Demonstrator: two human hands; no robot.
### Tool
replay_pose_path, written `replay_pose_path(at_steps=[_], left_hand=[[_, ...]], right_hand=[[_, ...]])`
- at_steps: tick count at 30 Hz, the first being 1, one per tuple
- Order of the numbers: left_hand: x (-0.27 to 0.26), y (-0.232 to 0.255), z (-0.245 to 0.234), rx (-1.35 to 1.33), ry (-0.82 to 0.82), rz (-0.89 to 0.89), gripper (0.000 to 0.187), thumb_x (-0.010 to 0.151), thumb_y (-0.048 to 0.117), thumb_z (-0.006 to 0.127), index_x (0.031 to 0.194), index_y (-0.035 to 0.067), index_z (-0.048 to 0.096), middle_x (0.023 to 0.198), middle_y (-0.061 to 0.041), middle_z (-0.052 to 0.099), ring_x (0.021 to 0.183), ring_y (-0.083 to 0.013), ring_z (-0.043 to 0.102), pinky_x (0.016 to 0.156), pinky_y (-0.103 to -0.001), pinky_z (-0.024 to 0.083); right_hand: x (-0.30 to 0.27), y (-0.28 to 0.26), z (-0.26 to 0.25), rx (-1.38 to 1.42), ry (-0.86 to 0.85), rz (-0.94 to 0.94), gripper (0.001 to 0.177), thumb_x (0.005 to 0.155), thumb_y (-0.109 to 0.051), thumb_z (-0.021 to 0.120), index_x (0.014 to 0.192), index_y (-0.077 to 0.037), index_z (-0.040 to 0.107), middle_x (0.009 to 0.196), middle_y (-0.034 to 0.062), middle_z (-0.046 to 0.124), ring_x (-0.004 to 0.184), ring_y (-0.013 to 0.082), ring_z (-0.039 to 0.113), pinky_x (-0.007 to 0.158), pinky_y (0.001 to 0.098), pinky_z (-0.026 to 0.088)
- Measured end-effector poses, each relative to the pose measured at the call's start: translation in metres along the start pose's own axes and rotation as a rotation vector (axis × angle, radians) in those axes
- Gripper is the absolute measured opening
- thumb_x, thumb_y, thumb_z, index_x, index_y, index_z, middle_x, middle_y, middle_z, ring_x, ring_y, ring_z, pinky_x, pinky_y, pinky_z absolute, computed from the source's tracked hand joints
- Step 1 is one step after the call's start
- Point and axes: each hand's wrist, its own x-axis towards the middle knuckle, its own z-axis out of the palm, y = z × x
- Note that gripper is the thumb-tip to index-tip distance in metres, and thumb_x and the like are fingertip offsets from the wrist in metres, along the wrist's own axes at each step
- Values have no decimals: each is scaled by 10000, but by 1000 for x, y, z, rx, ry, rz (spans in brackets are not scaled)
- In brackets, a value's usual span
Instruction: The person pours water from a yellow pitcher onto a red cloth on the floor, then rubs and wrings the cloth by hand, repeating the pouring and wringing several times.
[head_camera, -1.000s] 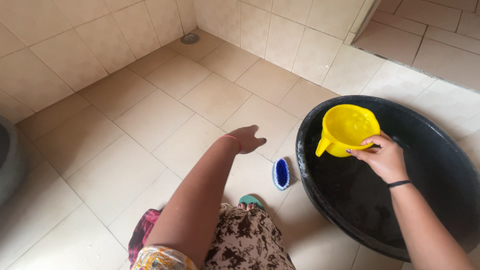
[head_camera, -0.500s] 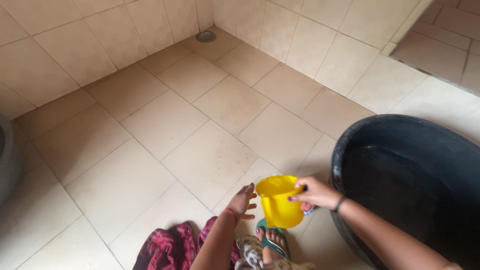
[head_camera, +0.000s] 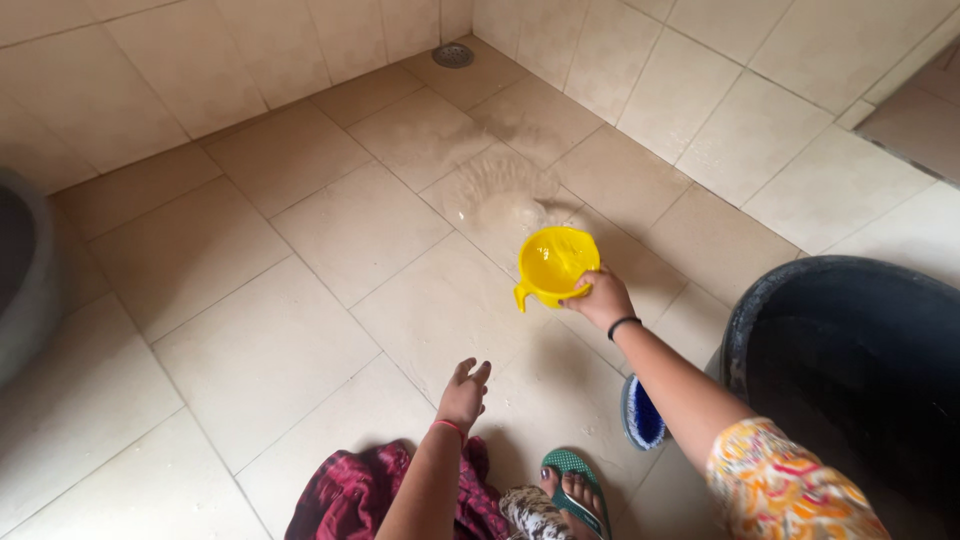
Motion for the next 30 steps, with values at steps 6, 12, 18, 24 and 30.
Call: replay_pose_path(at_steps=[6, 12, 18, 24, 30], left_hand=[[-28, -9, -17, -183, 84, -11, 704, 960, 506, 500, 1573, 186, 371, 1528, -90, 503, 1329, -265, 547, 1031, -465, 493], [-64, -64, -100, -757, 237, 86, 615, 972, 488, 493, 1489, 154, 522, 1472, -77, 598, 1322, -261, 579, 1027, -400, 480], [-184, -113, -239, -835, -34, -78, 730, 932, 550, 453, 1512, 107, 477, 1500, -150, 561, 1341, -335, 536, 1019, -498, 430], [-181, -135, -277, -1055, 499, 147, 794, 972, 613, 402, 1610, 153, 293, 1589, -158, 427, 1451, -342, 423, 1136, -535, 363], [-149, -100, -269, -1085, 512, 312, 740, 958, 562, 439, 1571, 161, 335, 1552, -115, 495, 1420, -300, 457, 1130, -514, 383]], right_hand=[[-86, -53, 7, 272, -114, -256, 302, 659, -154, 906, 826, -56, 674, 1225, 114, 631, 1044, 262, 709, 863, 341, 614], [-168, -149, 40, 304, -576, -587, 322, 692, -214, 943, 854, -67, 707, 977, 110, 685, 908, 253, 706, 762, 338, 573], [-180, -233, 150, 559, -1332, -219, 433, 886, -311, 814, 1101, -17, 579, 924, 165, 733, 743, 235, 764, 629, 323, 646], [-75, -355, 262, 351, -1311, -130, 706, 924, -632, 561, 1368, -101, 424, 1191, 247, 632, 694, 329, 761, 531, 371, 647], [-1, -427, 210, 472, -1247, -151, 728, 1007, -642, 359, 1407, -43, 468, 1107, 280, 677, 706, 256, 752, 596, 317, 652]])
